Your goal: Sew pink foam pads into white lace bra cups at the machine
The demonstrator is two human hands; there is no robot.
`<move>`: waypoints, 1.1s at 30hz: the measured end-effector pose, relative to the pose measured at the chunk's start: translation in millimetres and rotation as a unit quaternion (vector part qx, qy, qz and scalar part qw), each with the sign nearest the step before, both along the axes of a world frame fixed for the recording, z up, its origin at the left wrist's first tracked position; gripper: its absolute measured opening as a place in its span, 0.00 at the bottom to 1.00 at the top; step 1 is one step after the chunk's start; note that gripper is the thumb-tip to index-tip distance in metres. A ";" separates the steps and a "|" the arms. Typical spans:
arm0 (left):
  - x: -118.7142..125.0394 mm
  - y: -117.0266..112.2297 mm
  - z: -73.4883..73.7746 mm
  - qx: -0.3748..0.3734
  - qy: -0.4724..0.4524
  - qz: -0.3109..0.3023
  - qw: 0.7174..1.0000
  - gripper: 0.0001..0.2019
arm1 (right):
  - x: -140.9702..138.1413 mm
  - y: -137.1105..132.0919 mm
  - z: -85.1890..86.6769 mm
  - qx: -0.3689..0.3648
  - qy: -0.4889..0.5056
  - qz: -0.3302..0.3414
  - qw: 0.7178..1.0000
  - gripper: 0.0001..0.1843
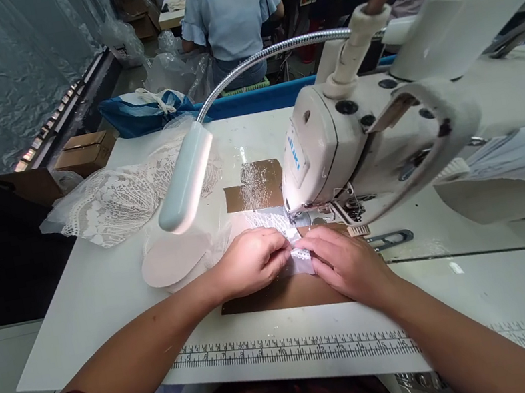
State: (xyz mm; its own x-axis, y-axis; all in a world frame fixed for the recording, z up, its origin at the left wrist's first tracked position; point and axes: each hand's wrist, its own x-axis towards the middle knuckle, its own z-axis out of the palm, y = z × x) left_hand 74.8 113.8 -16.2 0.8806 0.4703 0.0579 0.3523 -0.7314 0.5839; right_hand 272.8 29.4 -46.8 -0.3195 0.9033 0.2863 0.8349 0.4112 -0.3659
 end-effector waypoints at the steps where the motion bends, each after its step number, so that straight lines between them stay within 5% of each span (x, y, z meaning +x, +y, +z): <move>1: -0.2 0.2 0.4 -0.001 0.002 0.000 1.000 0.10 | -0.3 0.0 -1.3 0.003 0.002 0.009 1.000 0.15; 10: 1.1 -4.6 -12.6 0.151 0.050 -0.028 0.987 0.19 | 0.7 -6.5 -5.2 0.026 0.000 0.031 0.999 0.12; 22: -0.1 5.9 -12.5 0.252 0.105 -0.050 0.961 0.21 | -3.3 -4.5 -4.3 0.075 -0.048 0.016 0.996 0.14; 33: -0.1 7.7 -8.3 0.249 0.118 -0.053 0.960 0.21 | -1.9 -4.6 -6.7 0.087 -0.062 0.009 0.994 0.13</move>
State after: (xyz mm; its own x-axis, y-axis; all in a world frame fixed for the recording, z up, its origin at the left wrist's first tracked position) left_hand 74.7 121.4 -24.5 0.9381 0.3433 0.0462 0.3400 -0.9381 0.0659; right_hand 271.0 24.8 -53.5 -0.3785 0.8372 0.3947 0.8608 0.4751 -0.1823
